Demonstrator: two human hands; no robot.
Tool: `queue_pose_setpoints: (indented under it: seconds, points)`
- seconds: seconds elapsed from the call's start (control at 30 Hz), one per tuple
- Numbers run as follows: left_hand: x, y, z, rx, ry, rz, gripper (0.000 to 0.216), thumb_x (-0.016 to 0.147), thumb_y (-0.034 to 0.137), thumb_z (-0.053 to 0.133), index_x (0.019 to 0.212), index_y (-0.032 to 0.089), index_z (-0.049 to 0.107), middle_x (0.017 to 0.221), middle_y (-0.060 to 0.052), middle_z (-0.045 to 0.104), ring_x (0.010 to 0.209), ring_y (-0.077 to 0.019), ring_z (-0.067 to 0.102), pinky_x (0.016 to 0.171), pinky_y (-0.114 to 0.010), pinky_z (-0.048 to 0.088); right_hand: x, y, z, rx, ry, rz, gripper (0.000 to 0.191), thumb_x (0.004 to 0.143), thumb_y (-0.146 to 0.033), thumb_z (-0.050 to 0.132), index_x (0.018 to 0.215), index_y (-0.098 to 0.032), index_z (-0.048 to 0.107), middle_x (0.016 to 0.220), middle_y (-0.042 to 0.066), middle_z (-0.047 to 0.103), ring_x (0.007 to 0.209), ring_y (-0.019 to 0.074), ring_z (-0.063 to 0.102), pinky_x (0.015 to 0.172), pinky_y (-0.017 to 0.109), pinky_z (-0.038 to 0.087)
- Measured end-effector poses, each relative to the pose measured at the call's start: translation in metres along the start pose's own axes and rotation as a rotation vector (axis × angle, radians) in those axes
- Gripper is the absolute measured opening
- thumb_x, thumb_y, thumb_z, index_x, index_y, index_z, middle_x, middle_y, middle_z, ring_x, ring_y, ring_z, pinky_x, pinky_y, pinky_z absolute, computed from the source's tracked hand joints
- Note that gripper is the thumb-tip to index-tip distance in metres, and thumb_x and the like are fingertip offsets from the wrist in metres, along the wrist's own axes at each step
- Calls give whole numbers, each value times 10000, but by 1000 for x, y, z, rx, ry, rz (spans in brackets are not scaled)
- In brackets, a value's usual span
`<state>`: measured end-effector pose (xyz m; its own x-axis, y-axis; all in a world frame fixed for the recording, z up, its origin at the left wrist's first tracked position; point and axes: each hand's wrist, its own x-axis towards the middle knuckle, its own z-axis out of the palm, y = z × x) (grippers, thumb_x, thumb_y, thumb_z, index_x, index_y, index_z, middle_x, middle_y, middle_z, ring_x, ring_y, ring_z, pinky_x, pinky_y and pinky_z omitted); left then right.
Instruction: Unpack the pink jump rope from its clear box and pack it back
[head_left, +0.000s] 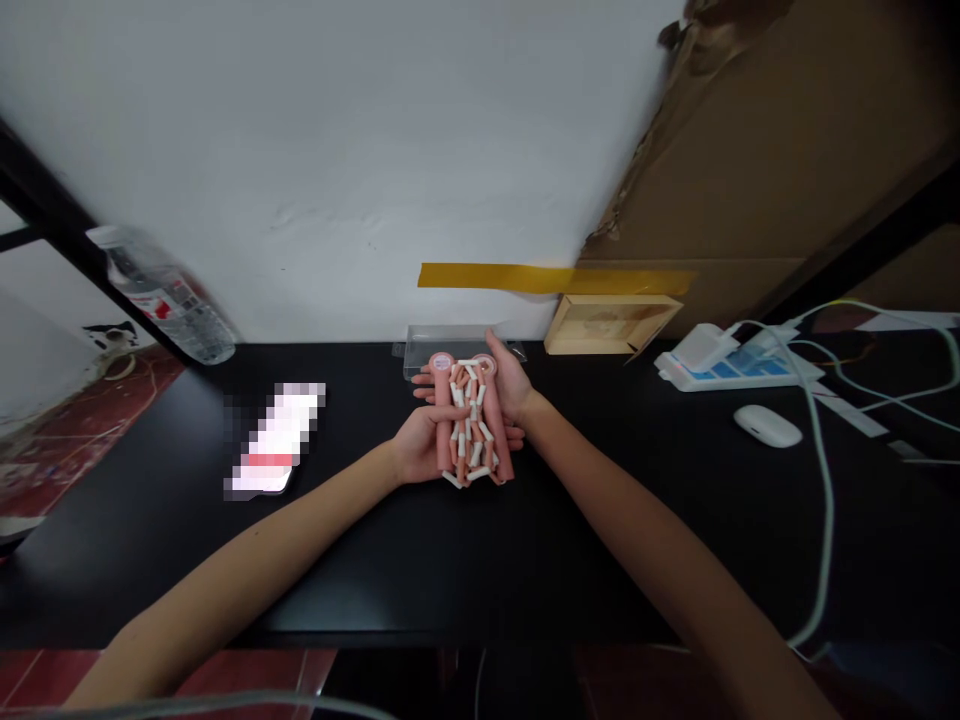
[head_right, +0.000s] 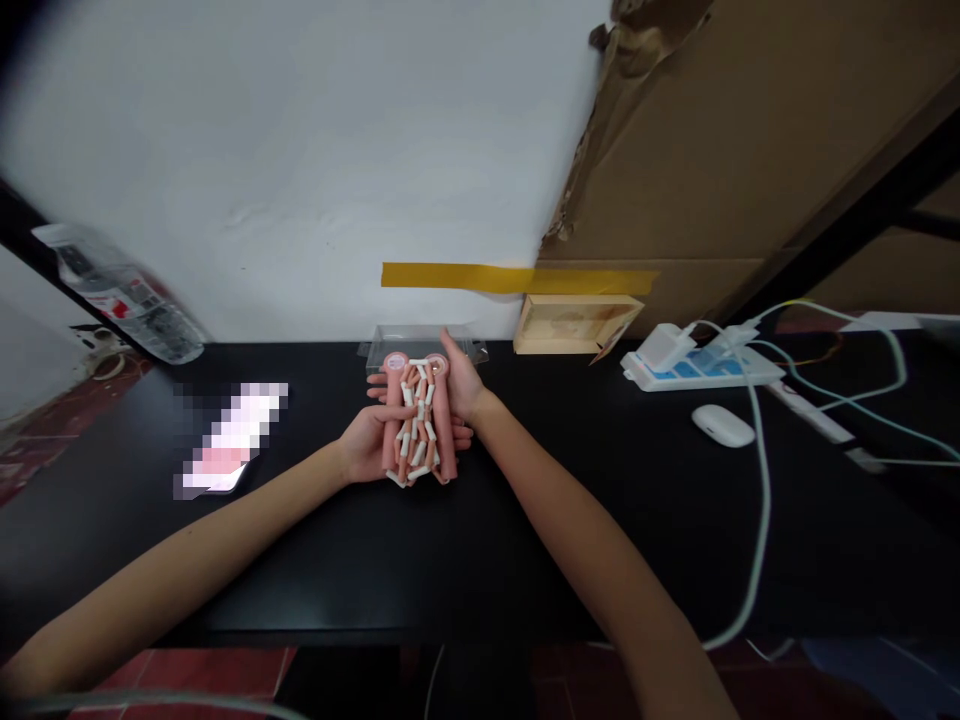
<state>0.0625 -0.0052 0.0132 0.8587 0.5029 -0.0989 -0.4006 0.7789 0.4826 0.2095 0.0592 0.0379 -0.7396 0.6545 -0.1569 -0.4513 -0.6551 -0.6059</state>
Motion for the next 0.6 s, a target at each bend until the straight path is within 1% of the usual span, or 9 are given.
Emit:
queue_pose_setpoints:
  seconds: [0.1, 0.2, 0.33, 0.47, 0.53, 0.6]
  points:
    - [0, 0, 0, 6, 0, 3, 504, 930, 279, 487, 1342, 1, 571, 1189, -242, 700, 1204, -355, 637, 1065, -473, 393, 0, 0, -2, 3, -19, 9, 911, 970, -695, 59, 1138, -35, 665, 1037, 234, 752, 1050, 343, 708, 995, 566, 513]
    - [0, -1, -1, 7, -1, -5, 495, 939, 298, 487, 1317, -6, 587, 1183, -248, 699, 1193, -357, 643, 1056, -471, 400, 0, 0, -1, 6, -10, -4, 895, 977, -681, 56, 1119, -48, 673, 995, 218, 762, 1032, 337, 716, 984, 556, 525]
    - [0, 0, 1, -2, -30, 1, 514, 914, 302, 503, 1313, -13, 584, 1189, -257, 692, 1185, -369, 643, 1048, -481, 403, -1, -1, 3, 3, 22, 2, 885, 981, -673, 57, 1124, -57, 674, 978, 210, 764, 989, 328, 728, 961, 554, 539]
    - [-2, 0, 3, 13, -31, 20, 543, 873, 353, 513, 1276, 2, 605, 1161, -253, 699, 1180, -391, 635, 1035, -513, 402, -1, -2, 5, -7, 40, -6, 886, 976, -687, 64, 1152, -66, 670, 998, 206, 762, 966, 321, 731, 943, 556, 548]
    - [-3, -1, 3, 22, -21, 40, 544, 846, 380, 522, 1231, 11, 628, 1138, -246, 705, 1148, -389, 648, 1028, -522, 405, 0, -2, 3, -20, 38, -1, 880, 977, -688, 71, 1163, -67, 665, 1010, 204, 760, 958, 321, 732, 929, 555, 554]
    - [-5, -2, 3, 16, -17, 57, 553, 810, 395, 544, 1198, 12, 641, 1099, -234, 712, 1070, -367, 678, 1013, -515, 418, 1, -2, -1, -34, 30, -1, 871, 978, -687, 81, 1169, -67, 662, 1014, 202, 760, 939, 320, 733, 903, 550, 567]
